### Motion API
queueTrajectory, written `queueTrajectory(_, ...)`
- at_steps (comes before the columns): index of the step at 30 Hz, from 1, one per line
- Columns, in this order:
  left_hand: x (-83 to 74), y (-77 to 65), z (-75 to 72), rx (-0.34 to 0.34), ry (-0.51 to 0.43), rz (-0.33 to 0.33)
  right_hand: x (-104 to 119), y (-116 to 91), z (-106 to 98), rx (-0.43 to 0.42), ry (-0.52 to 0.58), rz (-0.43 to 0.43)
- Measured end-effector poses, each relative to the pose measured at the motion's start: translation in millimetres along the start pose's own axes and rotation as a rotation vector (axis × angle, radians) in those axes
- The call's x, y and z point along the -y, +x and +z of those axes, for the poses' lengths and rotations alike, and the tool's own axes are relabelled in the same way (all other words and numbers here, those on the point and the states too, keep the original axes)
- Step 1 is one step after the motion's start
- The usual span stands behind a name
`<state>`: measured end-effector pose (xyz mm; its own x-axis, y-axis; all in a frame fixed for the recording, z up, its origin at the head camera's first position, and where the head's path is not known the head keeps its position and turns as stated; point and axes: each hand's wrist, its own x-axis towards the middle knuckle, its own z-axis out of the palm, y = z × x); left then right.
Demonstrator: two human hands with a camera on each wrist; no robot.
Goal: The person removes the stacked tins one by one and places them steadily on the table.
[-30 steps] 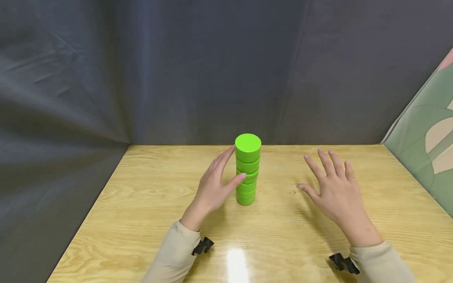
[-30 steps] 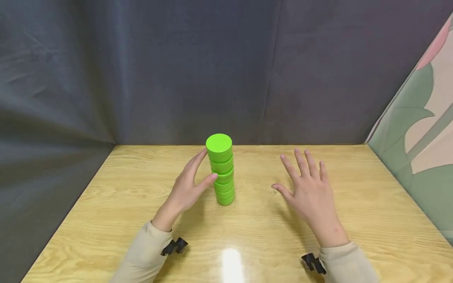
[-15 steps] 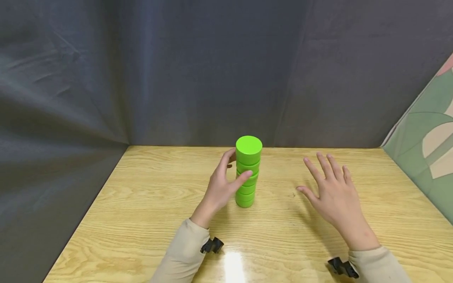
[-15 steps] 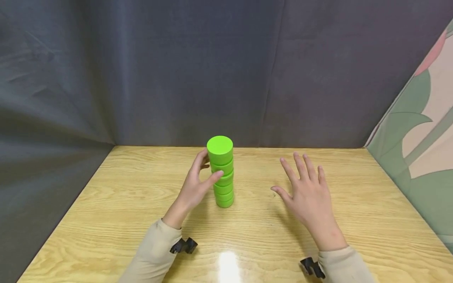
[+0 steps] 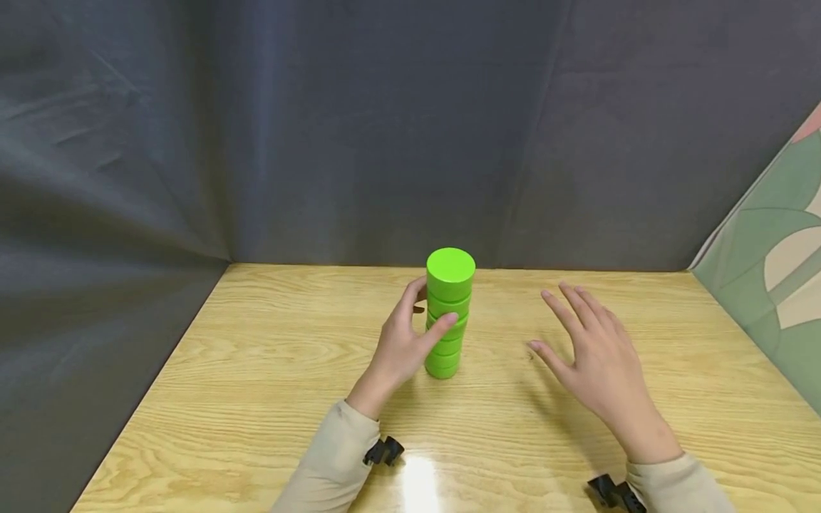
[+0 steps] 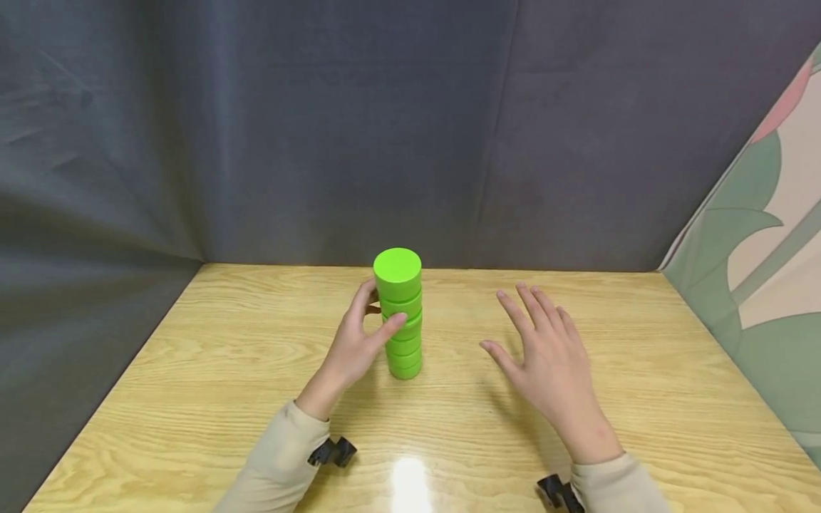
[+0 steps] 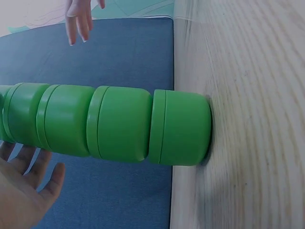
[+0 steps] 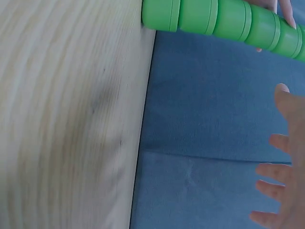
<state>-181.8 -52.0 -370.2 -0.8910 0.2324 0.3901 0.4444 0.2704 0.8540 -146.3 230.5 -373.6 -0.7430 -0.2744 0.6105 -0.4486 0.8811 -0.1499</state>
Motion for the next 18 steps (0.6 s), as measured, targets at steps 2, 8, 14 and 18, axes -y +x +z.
queueTrajectory(2,0.3,1.2,1.4,0.007,0.001,0.007,2,1,1,-0.036,0.037,-0.008)
queueTrajectory(8,0.0,3.2,2.8,0.018,-0.008,0.033,12,7,-1,-0.114,0.117,-0.02)
queueTrajectory(14,1.9,4.8,3.0,0.03,-0.052,0.053,20,13,-3,-0.128,0.199,-0.016)
queueTrajectory(18,2.7,3.1,2.3,0.035,-0.075,0.051,29,17,-4,-0.112,0.248,0.008)
